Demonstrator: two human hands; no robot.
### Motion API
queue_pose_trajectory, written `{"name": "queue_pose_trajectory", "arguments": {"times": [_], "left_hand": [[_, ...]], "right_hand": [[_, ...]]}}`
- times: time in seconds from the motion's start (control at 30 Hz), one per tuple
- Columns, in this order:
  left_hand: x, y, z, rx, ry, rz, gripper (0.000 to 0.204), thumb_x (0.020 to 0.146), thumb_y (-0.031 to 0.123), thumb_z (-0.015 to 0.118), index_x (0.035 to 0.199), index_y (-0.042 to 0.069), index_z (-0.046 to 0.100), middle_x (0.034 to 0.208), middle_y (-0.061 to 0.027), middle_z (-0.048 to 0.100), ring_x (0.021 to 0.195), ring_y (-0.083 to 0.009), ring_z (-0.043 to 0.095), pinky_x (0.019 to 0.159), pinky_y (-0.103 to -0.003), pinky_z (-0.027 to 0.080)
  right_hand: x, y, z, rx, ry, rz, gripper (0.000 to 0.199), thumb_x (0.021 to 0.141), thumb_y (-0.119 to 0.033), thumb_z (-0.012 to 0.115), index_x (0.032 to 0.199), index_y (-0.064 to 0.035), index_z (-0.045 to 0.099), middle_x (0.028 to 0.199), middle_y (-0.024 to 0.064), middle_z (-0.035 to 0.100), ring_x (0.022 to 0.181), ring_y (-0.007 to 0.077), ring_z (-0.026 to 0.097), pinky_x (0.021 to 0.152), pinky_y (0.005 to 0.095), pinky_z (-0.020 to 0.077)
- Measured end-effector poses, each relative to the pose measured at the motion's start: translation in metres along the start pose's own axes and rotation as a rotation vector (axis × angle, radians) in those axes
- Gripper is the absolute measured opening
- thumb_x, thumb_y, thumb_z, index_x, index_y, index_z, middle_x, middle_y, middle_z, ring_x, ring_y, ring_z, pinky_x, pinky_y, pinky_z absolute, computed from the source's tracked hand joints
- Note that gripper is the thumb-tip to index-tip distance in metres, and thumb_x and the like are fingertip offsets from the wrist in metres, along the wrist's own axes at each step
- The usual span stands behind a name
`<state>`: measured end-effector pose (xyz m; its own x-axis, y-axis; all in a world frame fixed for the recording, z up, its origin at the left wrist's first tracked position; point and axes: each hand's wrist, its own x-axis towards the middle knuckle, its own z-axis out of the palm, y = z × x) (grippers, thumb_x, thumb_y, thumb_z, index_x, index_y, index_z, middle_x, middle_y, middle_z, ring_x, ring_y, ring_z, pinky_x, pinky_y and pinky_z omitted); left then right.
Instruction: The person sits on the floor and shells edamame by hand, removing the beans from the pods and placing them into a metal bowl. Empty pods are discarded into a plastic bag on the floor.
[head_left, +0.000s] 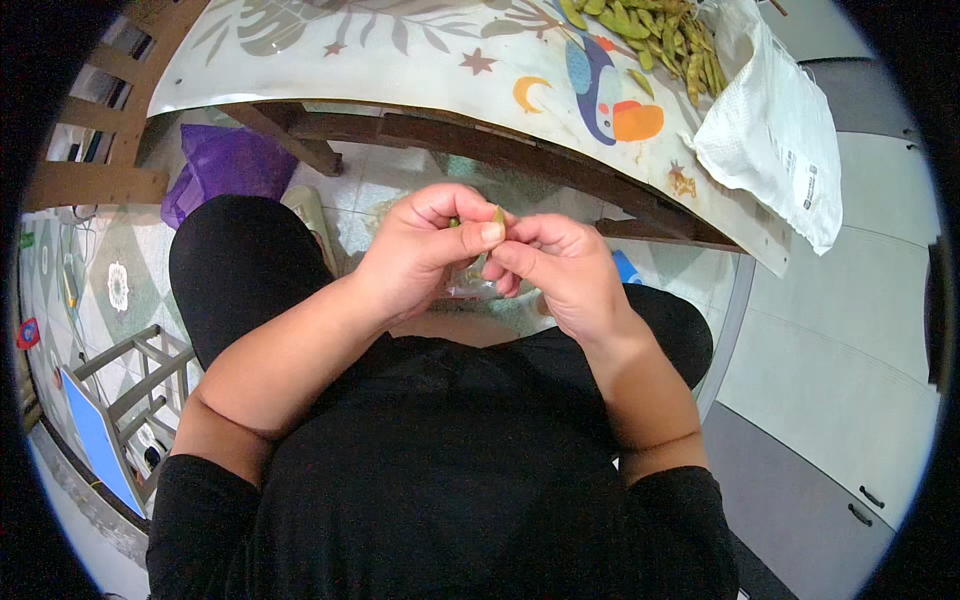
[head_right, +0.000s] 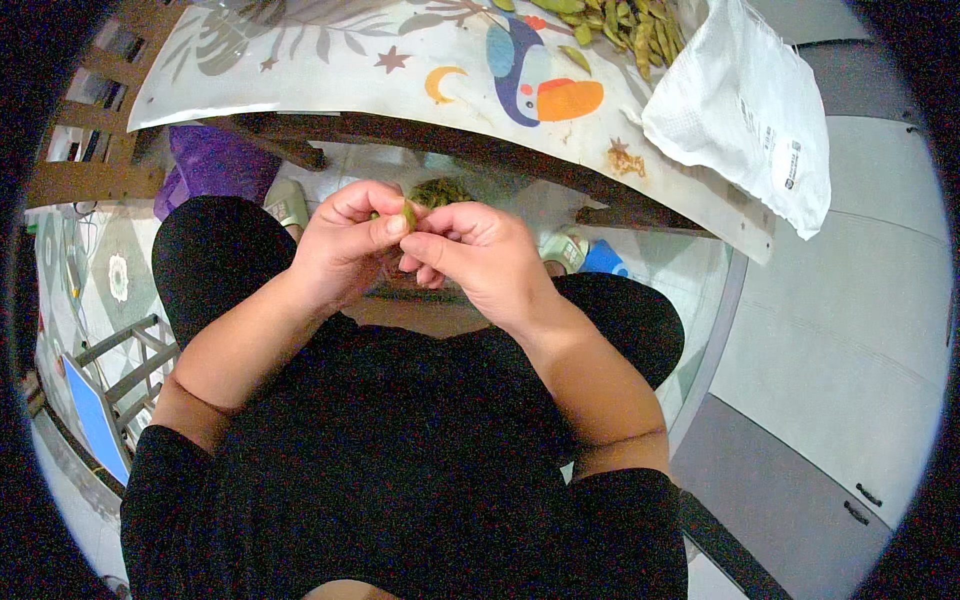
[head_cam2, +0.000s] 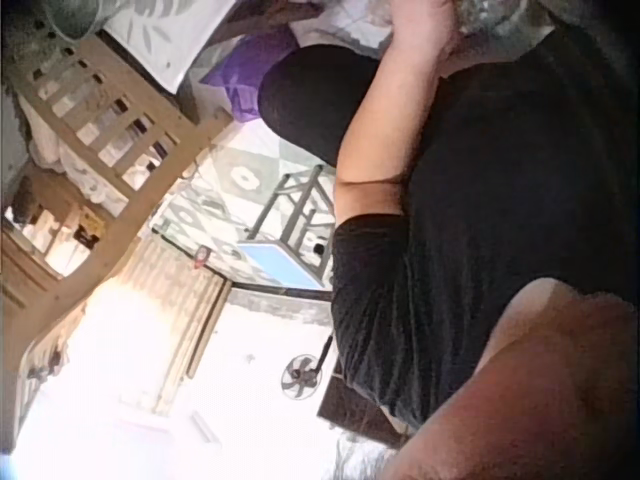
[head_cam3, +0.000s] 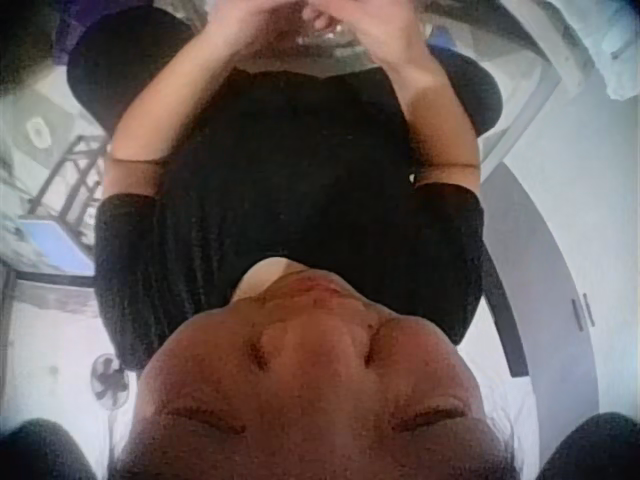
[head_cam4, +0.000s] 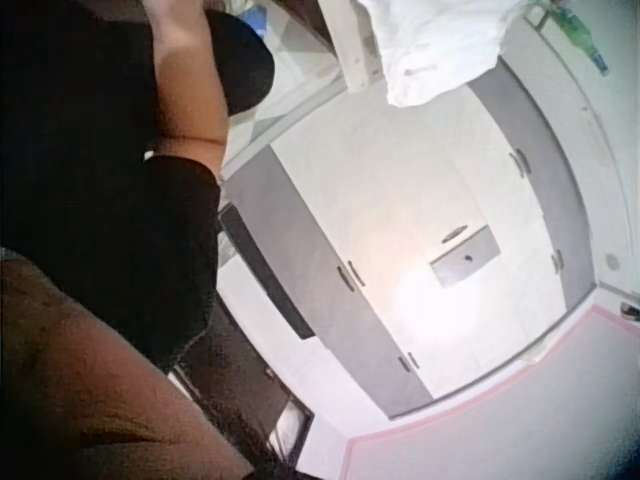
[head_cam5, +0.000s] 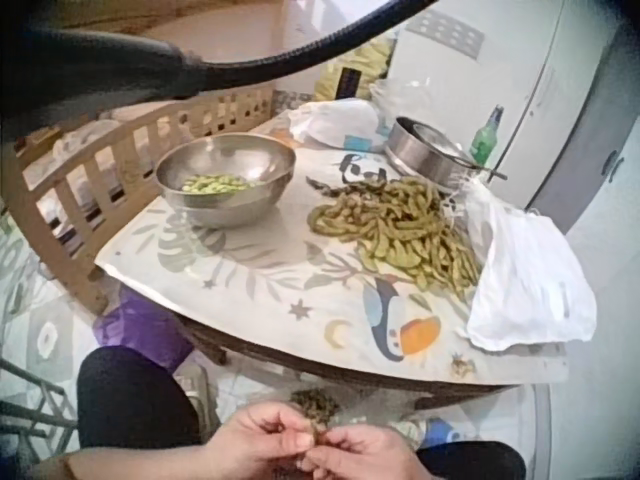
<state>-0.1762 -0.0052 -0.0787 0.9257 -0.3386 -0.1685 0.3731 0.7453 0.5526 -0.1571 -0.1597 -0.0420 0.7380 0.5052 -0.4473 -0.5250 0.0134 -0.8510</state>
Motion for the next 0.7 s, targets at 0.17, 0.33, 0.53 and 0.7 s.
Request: {"name": "queue_pose_trajectory", "arguments": {"times": [0.17,0.33,0.53,0.7], "left_hand": [[-0.001,-0.003,-0.001,-0.032,0.01,0.007,0.003,0.078,0.005,0.054,0.08,0.002,0.053,0.077,-0.0078,0.057,0.063,-0.0137,0.053,0.059,-0.026,0.045],[-0.004,0.0,0.002,0.0,0.046,0.04,0.006,0.08,0.008,0.053,0.08,0.002,0.054,0.071,-0.006,0.056,0.06,-0.0113,0.051,0.055,-0.022,0.041],[-0.002,0.001,-0.004,0.027,0.162,-0.035,0.007,0.08,0.012,0.054,0.08,0.005,0.055,0.069,-0.0036,0.056,0.055,-0.0071,0.046,0.048,-0.019,0.029],[-0.002,-0.003,-0.011,-0.24,0.1,-0.121,0.007,0.079,0.011,0.055,0.082,0.005,0.054,0.07,-0.0015,0.054,0.055,-0.0065,0.042,0.05,-0.019,0.032]], "right_hand": [[0.003,0.006,0.001,0.039,-0.026,-0.029,0.012,0.08,-0.01,0.053,0.084,0.0008,0.056,0.069,0.007,0.057,0.059,0.0107,0.052,0.054,0.0213,0.0427],[0.01,0.008,0.004,0.083,-0.072,-0.004,0.015,0.083,-0.015,0.05,0.079,-0.0012,0.055,0.067,0.0036,0.054,0.057,0.0084,0.049,0.052,0.0201,0.0415],[0.014,0.012,0.002,0.035,-0.074,-0.066,0.016,0.084,-0.015,0.047,0.081,-0.0013,0.053,0.068,0.004,0.053,0.058,0.0081,0.047,0.053,0.0196,0.0379],[0.012,0.011,0.005,-0.188,0.042,-0.182,0.016,0.085,-0.016,0.046,0.079,-0.0026,0.053,0.065,-0.0001,0.051,0.057,0.0057,0.043,0.052,0.018,0.0342]]}}
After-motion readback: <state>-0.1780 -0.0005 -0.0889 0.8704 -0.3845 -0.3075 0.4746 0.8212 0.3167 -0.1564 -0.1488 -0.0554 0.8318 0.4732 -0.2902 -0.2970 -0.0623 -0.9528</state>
